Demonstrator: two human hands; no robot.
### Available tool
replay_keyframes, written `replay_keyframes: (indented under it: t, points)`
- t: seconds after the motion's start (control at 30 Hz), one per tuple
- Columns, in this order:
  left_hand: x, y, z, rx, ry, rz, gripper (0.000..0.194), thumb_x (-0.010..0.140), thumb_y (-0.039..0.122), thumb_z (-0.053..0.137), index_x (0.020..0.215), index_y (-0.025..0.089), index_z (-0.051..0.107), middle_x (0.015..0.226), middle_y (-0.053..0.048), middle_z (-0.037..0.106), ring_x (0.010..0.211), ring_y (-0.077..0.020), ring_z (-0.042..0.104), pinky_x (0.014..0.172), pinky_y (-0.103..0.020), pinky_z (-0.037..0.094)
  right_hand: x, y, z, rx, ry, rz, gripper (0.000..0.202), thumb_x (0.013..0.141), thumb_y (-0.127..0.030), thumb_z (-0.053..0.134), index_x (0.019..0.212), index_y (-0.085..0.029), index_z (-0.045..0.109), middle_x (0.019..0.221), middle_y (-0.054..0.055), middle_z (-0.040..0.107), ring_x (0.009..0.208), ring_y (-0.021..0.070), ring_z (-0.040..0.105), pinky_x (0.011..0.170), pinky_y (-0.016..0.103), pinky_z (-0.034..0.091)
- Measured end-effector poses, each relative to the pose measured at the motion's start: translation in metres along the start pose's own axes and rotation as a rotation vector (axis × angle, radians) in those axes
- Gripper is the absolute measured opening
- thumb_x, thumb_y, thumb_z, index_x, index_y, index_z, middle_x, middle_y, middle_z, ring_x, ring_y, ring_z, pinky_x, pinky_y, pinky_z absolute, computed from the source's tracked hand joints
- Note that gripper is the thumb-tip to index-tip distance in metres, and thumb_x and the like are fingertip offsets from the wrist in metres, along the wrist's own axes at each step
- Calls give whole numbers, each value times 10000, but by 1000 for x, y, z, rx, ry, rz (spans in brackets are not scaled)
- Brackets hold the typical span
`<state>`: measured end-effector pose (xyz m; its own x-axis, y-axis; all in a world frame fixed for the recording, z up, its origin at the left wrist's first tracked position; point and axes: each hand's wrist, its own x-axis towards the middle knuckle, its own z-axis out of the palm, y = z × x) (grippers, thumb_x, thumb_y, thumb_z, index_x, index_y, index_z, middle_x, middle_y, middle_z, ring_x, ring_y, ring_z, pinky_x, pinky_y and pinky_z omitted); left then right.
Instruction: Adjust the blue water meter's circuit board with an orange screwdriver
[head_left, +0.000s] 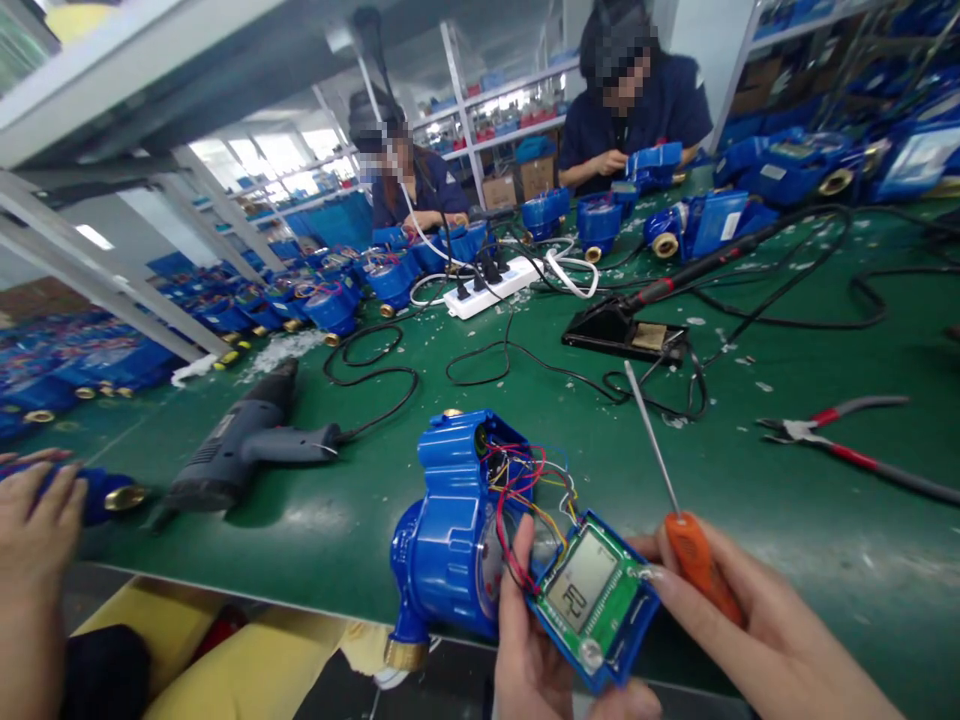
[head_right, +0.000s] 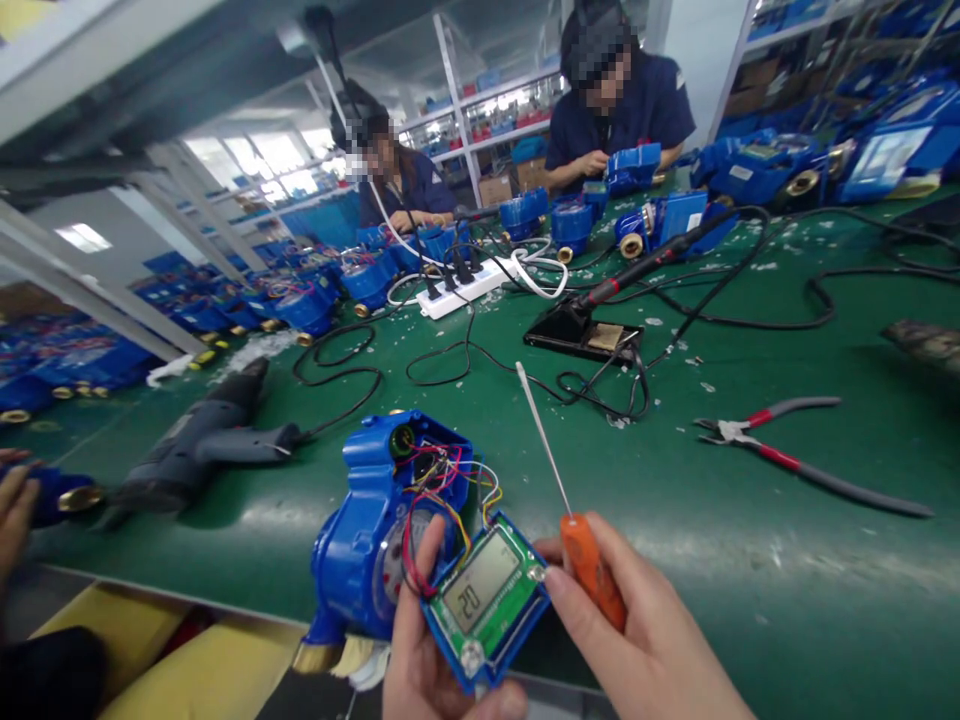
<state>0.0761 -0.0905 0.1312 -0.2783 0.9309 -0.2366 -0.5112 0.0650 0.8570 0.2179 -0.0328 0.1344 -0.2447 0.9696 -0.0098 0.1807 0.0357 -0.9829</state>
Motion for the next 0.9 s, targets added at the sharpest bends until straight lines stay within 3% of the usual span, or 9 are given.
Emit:
replay_keyframes:
  t: [0.07, 0.2, 0.33, 0.43, 0.6, 0.77, 0.9]
  points:
    - [2, -2, -7, -8, -22, 4, 958, 563, 421, 843, 1383, 343, 352, 1254, -28, 612, 1210, -330, 511, 961, -377, 502, -1, 6, -3, 25, -22, 3, 282, 889, -486, 565, 1001, -231, 599, 913, 32, 655, 846, 160, 649, 717, 129, 535]
    - [6, -2, -14, -44, -15, -38, 488, 849, 502, 513, 1323, 424, 427, 1228, 80, 617, 1286, -315, 420, 1036, -463, 414, 1, 8, -5, 57, -58, 1, 260, 912, -476, 541, 991, -236, 601, 866, 11, 648, 769, 133, 630, 684, 118, 525]
    - [6, -1, -14, -42, -22, -32, 536, 837, 519, 514, 1336, 335, 446, 1280, 26, 587, 1318, -313, 375, 1078, -486, 372, 3, -2, 2, 85, 27, -36, 246, 864, -465, 595, 886, -223, 632, 782, 14, 657, 684, 126, 626, 621, 101, 517]
    - [4, -5, -18, -45, -29, -25, 547, 812, 561, 525, 1319, 368, 459, 1334, 53, 541, 1343, -305, 333, 1091, -451, 363, 3, -6, 4, 96, 77, -59, 228, 844, -449, 610, 860, -223, 636, 753, 11, 644, 650, 125, 617, 588, 105, 518]
    - [2, -14, -27, -22, 22, -24, 506, 875, 457, 476, 1363, 425, 345, 1355, 104, 512, 1344, -263, 338, 1103, -399, 356, 2, 5, 3, 81, 8, -38, 211, 905, -434, 551, 976, -242, 601, 861, 9, 633, 761, 130, 609, 670, 119, 522]
    - [4, -15, -29, 7, 51, -31, 587, 863, 515, 471, 1401, 399, 268, 1373, 56, 502, 1287, -271, 433, 1071, -403, 404, 0, 9, 1, 58, -17, -31, 236, 919, -465, 524, 957, -243, 593, 846, 5, 622, 766, 133, 593, 670, 120, 511]
    - [4, -14, -27, 24, 47, -67, 501, 883, 495, 435, 1363, 480, 294, 1315, 108, 544, 1230, -273, 495, 1005, -410, 457, 0, 5, -1, 63, -28, -13, 250, 921, -474, 514, 942, -239, 594, 829, 6, 622, 753, 139, 592, 660, 130, 511]
